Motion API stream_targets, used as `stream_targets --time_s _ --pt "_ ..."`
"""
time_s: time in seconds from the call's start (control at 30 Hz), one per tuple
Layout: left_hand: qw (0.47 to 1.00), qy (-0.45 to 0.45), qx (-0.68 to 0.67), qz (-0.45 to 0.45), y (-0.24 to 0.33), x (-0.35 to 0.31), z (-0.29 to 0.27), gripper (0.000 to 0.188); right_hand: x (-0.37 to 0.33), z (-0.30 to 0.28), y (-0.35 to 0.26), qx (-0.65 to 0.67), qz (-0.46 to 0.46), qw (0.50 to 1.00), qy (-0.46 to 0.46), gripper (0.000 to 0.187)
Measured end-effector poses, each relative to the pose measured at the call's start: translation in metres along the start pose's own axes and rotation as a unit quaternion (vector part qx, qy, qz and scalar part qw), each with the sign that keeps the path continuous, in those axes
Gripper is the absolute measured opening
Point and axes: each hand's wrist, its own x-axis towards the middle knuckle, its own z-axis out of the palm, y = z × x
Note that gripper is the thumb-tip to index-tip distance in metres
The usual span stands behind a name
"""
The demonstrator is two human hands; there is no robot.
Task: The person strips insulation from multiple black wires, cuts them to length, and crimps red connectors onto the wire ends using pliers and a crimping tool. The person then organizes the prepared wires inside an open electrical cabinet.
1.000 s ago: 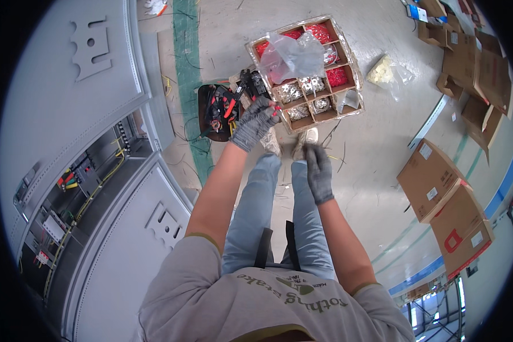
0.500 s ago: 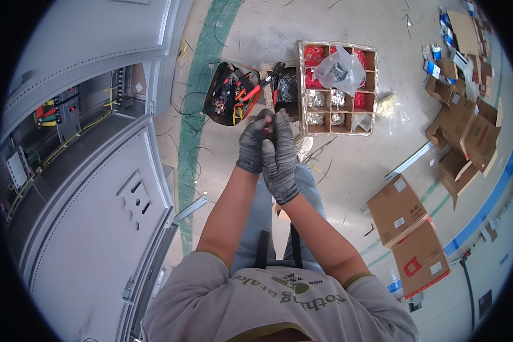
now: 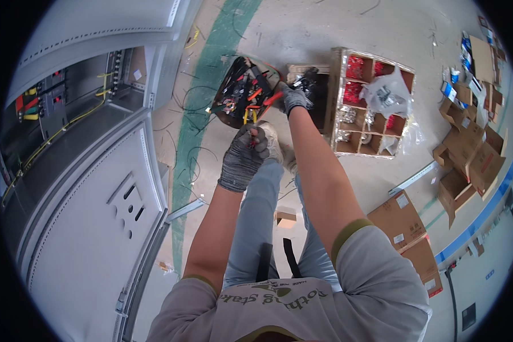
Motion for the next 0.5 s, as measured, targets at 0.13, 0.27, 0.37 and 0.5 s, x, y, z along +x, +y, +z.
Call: stream_targets --time_s 0.13,0.27,0.37,0.5 --pt "0.996 0.062 0.025 0.063 0.016 -0.015 -0.010 0.016 -0.005 0.025 0.002 0.108 0.096 0.990 0.005 0.027" --pt "0.990 0.083 0.041 0.110 0.020 -0.023 -0.014 0.024 0.040 0.029 0.054 0.079 -0.044 0.993 0.075 0.035" --pt "0.984 0.124 0.061 0.111 0.018 -0.034 0.004 0.023 0.057 0.007 0.080 0.004 -0.090 0.989 0.114 0.042" --pt "0.972 0.135 0.095 0.168 0.012 -0.059 0.017 0.021 -0.022 -0.001 0.045 -0.169 -0.084 0.970 0.154 0.036"
